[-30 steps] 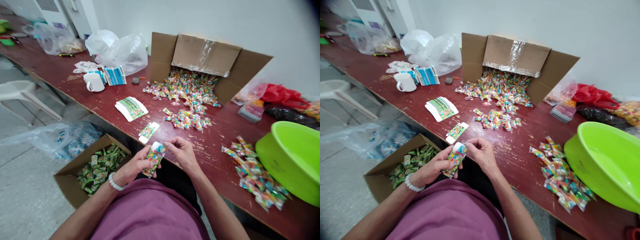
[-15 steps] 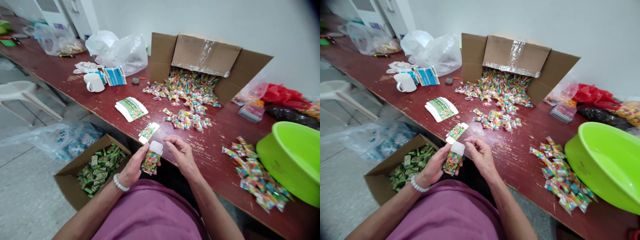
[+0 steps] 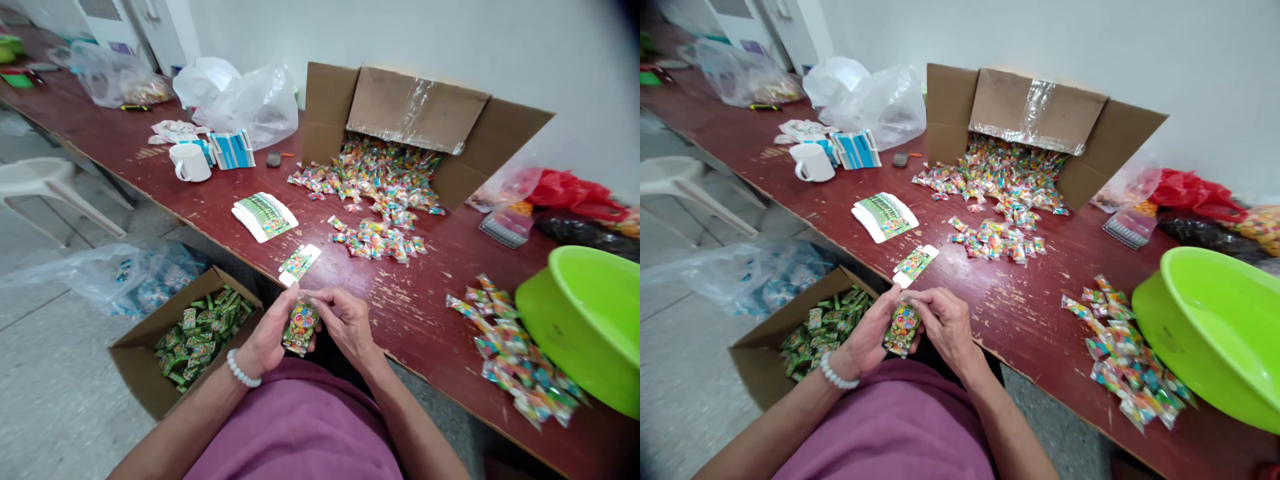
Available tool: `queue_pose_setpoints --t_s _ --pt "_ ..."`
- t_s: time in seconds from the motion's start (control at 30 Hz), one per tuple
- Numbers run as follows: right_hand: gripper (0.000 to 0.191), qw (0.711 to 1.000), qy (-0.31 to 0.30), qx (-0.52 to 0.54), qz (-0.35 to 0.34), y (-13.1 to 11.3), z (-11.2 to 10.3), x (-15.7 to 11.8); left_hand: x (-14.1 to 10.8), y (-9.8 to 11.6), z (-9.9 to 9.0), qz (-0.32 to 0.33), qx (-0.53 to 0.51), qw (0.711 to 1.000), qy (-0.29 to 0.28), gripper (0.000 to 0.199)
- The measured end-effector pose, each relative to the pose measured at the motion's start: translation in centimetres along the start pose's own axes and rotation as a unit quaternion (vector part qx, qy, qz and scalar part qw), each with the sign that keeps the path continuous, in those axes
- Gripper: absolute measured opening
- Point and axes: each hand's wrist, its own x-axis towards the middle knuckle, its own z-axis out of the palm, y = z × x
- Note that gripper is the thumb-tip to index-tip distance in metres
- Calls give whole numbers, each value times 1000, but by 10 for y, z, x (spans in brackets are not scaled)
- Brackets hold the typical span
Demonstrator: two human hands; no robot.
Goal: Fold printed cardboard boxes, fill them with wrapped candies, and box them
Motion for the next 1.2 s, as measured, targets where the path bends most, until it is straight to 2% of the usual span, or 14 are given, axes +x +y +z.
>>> queue_pose_setpoints --t_s 0.07,0.1,0.2,0.3,0.43,0.53,0.7,0.73,0.77,0.83,0.87,0.97,1.1,1.2 --pt "12 996 -34 -47 -60 -1 -4 0 1 3 -1 -25 -43 999 -7 34" --pt "12 996 -50 -49 -63 -2 -5 0 1 4 0 -29 -50 998 0 31" --pt "13 997 -60 23 42 0 -6 1 1 4 3 -13 -13 999 38 25" --pt "20 977 -57 132 158 3 -4 6 1 1 7 18 45 997 68 36" --pt "27 968 -71 157 185 3 -4 12 1 -4 7 12 87 993 83 58" --pt "23 981 -68 113 145 -1 -6 11 1 -5 4 16 92 992 87 57" --pt "19 994 -100 -34 -7 -8 -8 -5 3 4 3 -12 7 998 67 28" --pt "30 991 -108 -79 -30 -8 -6 -9 5 6 4 -2 -14 998 61 24" --pt "50 983 -110 -138 -49 -8 -3 -13 6 8 5 11 -31 998 57 23" --pt "88 954 -104 -271 -79 -7 4 -18 9 10 8 31 -51 997 56 25" --pt "96 936 -99 -326 -88 -6 7 -20 11 9 8 35 -58 996 60 25" --pt "86 909 -75 -397 -105 0 11 -19 14 1 6 43 -66 994 76 31" --pt "71 930 -65 -344 -114 14 14 -10 13 -7 -5 64 -37 996 56 45" --pt "69 936 -68 -324 -118 19 23 -8 7 -7 -11 98 -3 994 42 44"
